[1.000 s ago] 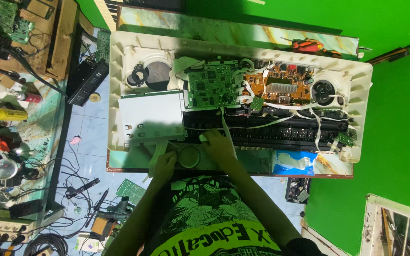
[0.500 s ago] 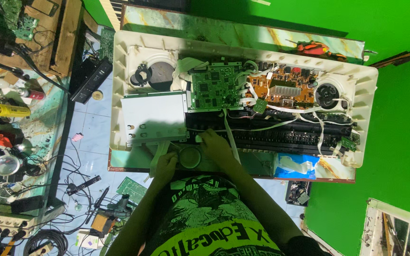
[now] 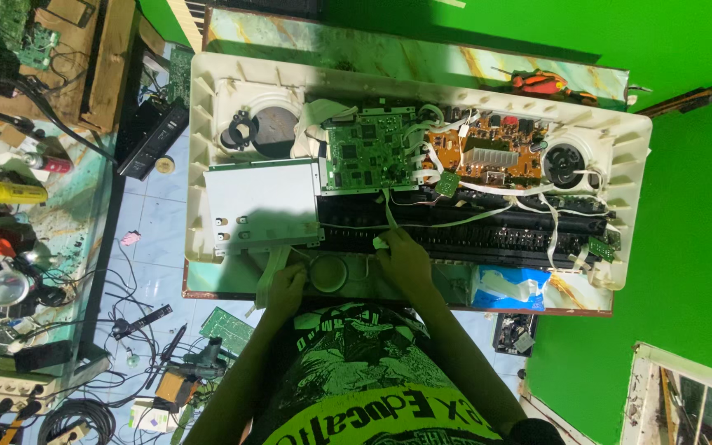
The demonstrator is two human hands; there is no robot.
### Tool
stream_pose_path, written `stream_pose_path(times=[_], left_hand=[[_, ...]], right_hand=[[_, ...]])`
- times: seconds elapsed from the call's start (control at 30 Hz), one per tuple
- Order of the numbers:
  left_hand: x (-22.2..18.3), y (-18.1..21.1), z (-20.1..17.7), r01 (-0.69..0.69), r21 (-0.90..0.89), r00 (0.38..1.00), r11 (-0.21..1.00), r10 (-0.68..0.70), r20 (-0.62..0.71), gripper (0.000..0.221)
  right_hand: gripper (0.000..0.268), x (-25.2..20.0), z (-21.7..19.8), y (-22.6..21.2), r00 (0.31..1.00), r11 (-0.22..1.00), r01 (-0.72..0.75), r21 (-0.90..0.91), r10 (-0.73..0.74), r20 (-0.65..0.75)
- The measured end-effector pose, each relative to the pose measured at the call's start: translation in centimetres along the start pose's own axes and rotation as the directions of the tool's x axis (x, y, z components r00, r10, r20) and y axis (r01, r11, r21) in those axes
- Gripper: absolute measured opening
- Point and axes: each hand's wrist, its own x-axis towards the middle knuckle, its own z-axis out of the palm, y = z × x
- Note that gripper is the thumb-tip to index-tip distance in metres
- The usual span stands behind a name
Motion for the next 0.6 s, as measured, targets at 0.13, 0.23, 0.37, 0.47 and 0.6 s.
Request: stream_pose_path(times=[0.13,0.23,0.37,0.47,0.6], left_hand=[[-0.5,0.1,0.2,0.024,-0.004,1.000,1.000,-0.024,-0.004,0.024],[-0.6,-0.1,0.3,0.046,-0.037,0.999,0.998,-0.046,-0.003,0.025],[-0.6,0.0,0.3,0.004,0.015,1.000,1.000,-0.003,-0.028,0.023],[-0.4,-0.2,0.2,-0.037,-0.016,0.998,0.999,0.037,-0.044,0.021],[0.0,-0.5,0.0,-0.041,-0.025,0.999,0.999,0.041,-0.019,0.025]], right_hand=[[0.021,0.6,1.3,-0.9,0.999,1.000,0.017,-0.018,-0.018,-0.027],[0.023,2.1,3.7,-1.5,0.995,0.995,0.103,0.010,-0.103,-0.010],[0.026,3.3,6.0,-2.8,0.976,0.977,0.214,0.024,-0.215,0.044],[0.026,3.5,5.5,-3.3,0.985,0.990,0.142,0.010,-0.143,0.094],[0.024,3.4,4.0,-1.8,0.973,0.963,0.222,-0.151,-0.229,-0.025]])
